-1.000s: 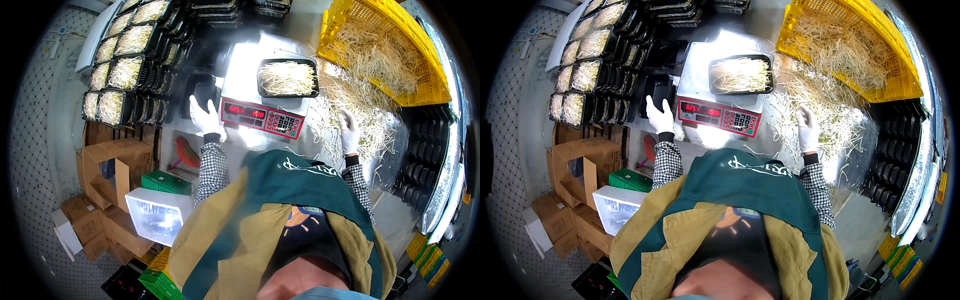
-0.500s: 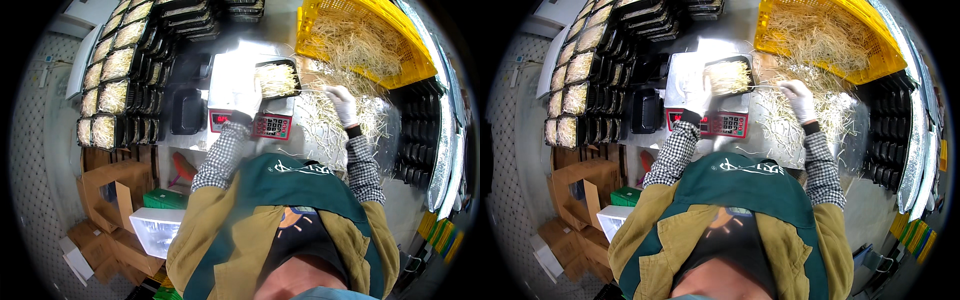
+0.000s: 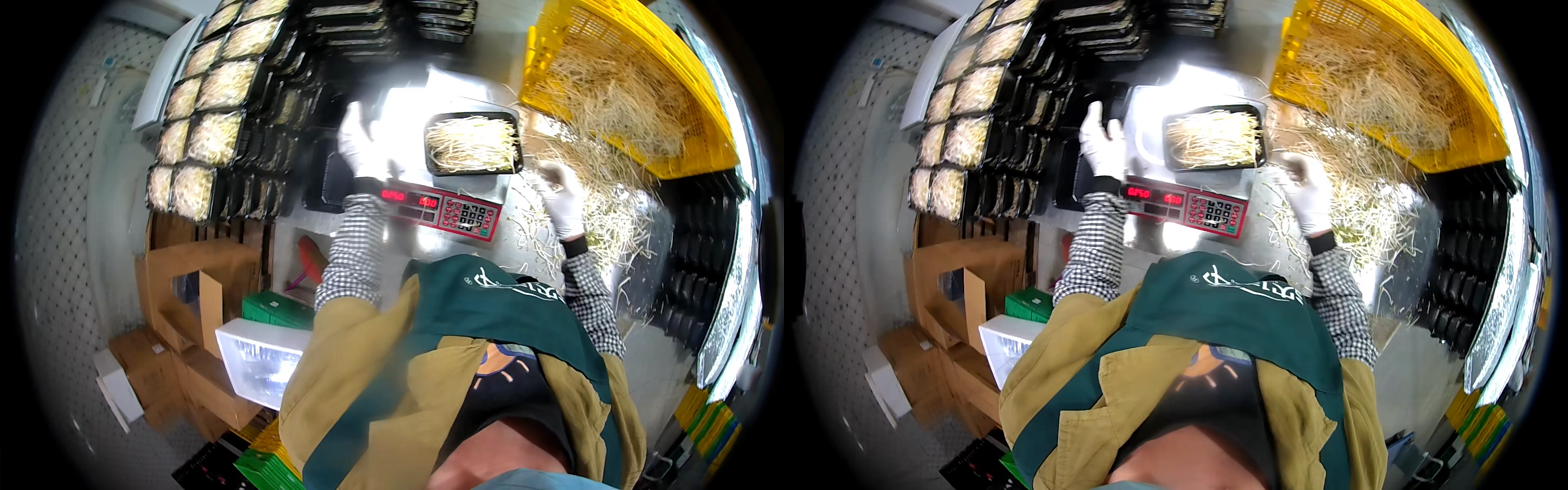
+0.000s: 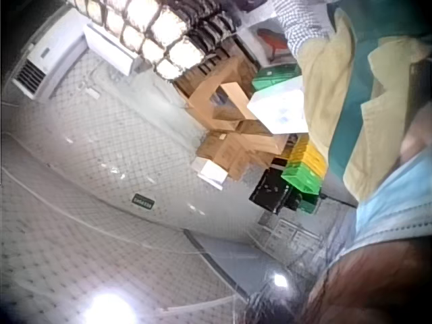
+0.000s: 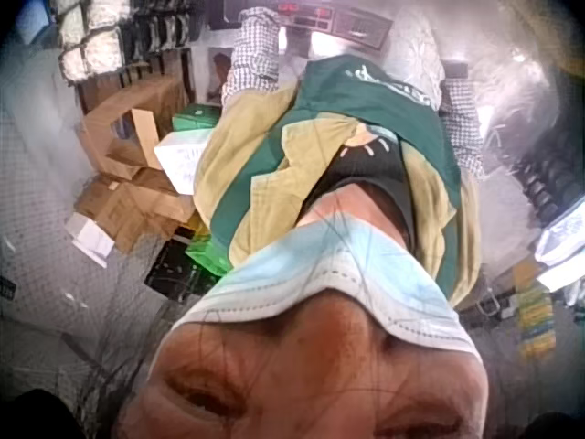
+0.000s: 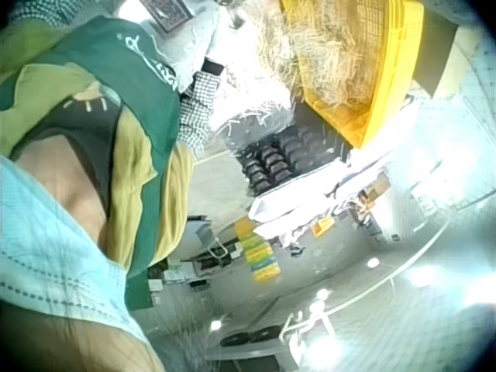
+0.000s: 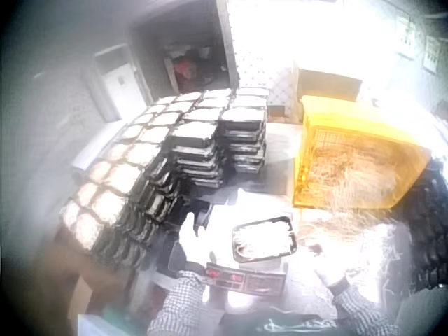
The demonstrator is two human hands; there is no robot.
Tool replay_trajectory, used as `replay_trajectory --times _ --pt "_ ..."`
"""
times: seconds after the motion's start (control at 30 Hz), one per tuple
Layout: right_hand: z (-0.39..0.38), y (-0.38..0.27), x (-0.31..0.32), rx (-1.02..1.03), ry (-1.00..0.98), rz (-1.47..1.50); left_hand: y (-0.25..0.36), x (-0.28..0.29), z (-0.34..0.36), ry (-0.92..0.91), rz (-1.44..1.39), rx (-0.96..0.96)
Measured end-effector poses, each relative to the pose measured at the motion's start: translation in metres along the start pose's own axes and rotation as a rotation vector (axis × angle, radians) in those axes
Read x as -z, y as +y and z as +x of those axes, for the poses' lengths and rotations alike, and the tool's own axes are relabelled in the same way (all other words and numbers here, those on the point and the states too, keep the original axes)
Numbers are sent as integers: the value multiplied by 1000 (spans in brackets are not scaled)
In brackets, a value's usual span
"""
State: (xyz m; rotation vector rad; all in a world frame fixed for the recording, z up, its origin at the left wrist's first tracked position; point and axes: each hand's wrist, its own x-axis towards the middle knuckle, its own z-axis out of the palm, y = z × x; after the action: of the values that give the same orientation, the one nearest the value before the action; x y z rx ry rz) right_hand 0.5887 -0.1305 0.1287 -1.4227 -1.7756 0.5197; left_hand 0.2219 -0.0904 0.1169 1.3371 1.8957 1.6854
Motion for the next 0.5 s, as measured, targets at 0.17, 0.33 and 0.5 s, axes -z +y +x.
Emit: replay_trajectory --times 0.17,0.33,0.5 --pt "11 -48 -26 -249 -157 -106 -62 51 41 38 823 30" --pt "9 -31 -26 -141 -51 -39 -64 61 56 52 842 221" --pt "16 -30 15 -134 -92 123 -38 31 32 -44 473 -167"
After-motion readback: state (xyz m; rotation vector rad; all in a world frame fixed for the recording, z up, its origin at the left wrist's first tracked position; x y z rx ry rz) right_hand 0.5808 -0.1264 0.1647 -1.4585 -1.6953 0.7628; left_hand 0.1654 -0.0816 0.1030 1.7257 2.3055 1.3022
